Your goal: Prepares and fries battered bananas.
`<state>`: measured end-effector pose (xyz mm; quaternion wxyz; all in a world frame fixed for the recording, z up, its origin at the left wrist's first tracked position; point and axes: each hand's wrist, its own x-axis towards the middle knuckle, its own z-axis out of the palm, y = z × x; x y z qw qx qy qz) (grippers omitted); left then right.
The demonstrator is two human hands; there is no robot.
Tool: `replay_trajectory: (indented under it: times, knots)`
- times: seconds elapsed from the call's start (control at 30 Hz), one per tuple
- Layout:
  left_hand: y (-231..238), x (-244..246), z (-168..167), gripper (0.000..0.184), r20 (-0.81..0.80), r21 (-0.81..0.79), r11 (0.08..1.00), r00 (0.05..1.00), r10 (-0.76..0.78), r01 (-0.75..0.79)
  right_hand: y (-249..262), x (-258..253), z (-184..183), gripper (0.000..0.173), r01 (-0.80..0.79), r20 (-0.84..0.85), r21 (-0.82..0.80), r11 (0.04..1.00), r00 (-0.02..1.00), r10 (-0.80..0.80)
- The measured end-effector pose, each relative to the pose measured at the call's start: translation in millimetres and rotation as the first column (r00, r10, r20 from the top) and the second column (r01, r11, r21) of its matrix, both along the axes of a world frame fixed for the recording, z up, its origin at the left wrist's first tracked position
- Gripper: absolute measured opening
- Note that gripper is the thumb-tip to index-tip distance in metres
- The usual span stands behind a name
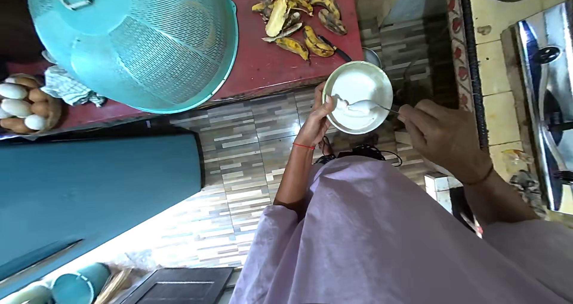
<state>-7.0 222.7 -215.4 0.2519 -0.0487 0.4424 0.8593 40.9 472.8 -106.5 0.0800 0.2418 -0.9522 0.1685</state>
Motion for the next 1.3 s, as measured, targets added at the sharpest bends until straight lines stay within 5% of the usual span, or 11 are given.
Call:
replay_trajectory:
  times: [0.33,0.53,0.97,1.3]
  knots:
    - [2.1,-2.0,1.0,0.084,-0.016,0.046,0.999,1.000,0.008,-0.007,0.7,8.5,-3.0,0.024,0.094,-0.169,0.005,0.996,0.981,-0.092]
    - [4.2,-3.0,1.5,0.080,-0.005,0.063,0.998,1.000,0.014,-0.013,-5.8,9.0,-6.5,0.024,0.018,-0.115,-0.035,0.999,0.993,-0.022]
    - [5.0,-5.1,0.6,0.079,-0.001,0.041,0.999,1.000,0.013,-0.013,-15.9,-7.6,-29.5,0.018,0.115,-0.080,0.045,0.992,0.991,-0.111]
    - [-3.1,-9.4,-1.4,0.075,-0.001,0.031,0.999,0.999,0.033,-0.033,-13.0,-5.0,-1.9,0.023,0.091,-0.025,0.035,0.995,0.996,-0.090]
